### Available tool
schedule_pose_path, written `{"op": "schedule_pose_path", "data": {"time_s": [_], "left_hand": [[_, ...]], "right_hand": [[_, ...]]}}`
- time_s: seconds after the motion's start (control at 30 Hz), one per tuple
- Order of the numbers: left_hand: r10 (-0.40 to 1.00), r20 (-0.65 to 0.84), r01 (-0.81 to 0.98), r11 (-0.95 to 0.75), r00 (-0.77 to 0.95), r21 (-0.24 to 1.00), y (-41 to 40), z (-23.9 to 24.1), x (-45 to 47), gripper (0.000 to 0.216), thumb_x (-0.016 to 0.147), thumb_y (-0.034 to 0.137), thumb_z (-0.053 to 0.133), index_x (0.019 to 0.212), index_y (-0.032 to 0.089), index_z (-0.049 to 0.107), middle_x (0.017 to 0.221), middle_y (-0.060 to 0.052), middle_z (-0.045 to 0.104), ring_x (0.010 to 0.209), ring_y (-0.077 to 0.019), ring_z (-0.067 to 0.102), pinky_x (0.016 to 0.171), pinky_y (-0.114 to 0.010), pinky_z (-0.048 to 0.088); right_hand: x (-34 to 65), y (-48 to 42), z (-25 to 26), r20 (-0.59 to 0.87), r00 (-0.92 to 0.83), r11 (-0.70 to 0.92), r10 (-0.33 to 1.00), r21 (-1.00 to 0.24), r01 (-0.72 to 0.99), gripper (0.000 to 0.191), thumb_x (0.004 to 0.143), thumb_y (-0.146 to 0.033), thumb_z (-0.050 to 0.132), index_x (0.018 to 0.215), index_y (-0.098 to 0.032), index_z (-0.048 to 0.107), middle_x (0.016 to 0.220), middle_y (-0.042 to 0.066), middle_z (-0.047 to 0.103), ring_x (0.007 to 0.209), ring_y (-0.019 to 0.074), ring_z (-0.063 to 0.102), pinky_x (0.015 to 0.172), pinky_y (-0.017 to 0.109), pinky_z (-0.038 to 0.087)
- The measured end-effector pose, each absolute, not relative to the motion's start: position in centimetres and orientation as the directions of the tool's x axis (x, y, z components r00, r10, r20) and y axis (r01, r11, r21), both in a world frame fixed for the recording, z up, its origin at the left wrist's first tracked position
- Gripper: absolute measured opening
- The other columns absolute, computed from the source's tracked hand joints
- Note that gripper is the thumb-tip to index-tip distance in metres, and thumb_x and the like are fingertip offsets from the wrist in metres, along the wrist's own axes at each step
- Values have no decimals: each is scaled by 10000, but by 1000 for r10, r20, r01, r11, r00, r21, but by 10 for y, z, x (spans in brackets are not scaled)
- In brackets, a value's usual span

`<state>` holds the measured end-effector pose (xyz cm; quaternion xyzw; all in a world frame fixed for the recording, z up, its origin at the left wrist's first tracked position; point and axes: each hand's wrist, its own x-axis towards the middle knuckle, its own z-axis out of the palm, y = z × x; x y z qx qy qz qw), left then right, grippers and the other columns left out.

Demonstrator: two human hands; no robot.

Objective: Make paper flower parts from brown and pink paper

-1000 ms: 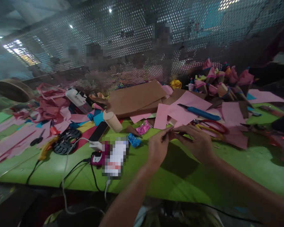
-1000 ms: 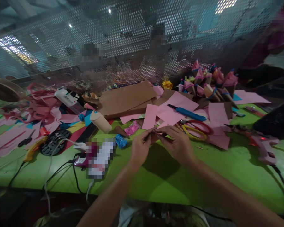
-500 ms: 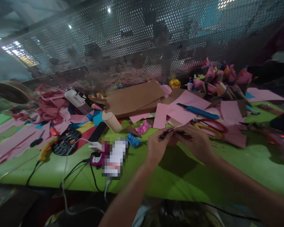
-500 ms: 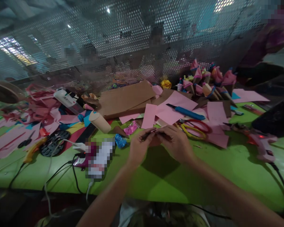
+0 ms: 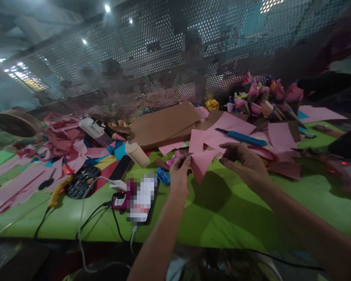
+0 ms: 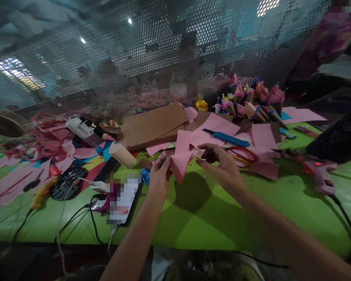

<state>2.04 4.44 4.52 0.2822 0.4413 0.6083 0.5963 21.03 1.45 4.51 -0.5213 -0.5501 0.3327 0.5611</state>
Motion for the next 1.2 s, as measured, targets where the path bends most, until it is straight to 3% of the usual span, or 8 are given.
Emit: {"op": "schedule_pose_path", "data": {"time_s": [0.17, 0.37, 0.77, 0.93, 1.2], "left_hand": [[963, -243, -522, 150, -114, 840, 44, 45, 24, 389, 494, 348, 953, 774, 185, 738, 808, -2, 723, 712, -110, 613, 649, -218, 463], [952, -301, -525, 225, -62, 821, 44, 42, 24, 364, 517, 305, 945, 787, 182, 734, 787, 8, 716, 702, -114, 618, 674, -233, 466], [949, -313, -520, 248, -39, 817, 44, 43, 23, 465, 405, 336, 983, 741, 169, 710, 744, 30, 711, 668, -97, 620, 684, -237, 500], [955, -296, -431, 258, -21, 865, 44, 43, 22, 460, 431, 375, 974, 756, 171, 721, 716, 32, 696, 628, -90, 593, 621, -219, 468], [986, -165, -352, 161, 20, 922, 44, 41, 22, 426, 510, 401, 946, 787, 160, 730, 745, 14, 696, 659, -100, 594, 659, -227, 452]], "right_hand": [[206, 20, 40, 189, 120, 189, 975, -982, 17, 455, 756, -510, 820, 1128, -275, 701, 1003, 57, 713, 901, 219, 658, 760, 356, 560], [202, 23, 41, 177, 101, 189, 979, -974, -123, 395, 685, -491, 864, 978, -256, 743, 926, 42, 744, 856, 199, 674, 789, 354, 567], [206, 18, 57, 318, 115, 309, 941, -947, 91, 168, 726, -293, 724, 883, -256, 770, 891, 37, 770, 794, 203, 699, 767, 375, 583], [207, 18, 56, 360, 139, 342, 923, -930, 136, 110, 715, -309, 741, 802, -250, 770, 808, 38, 767, 766, 217, 702, 717, 367, 574], [205, 25, 47, 149, 149, 162, 978, -984, -80, 311, 672, -507, 830, 809, -235, 768, 764, 31, 749, 714, 194, 684, 702, 353, 573]]}}
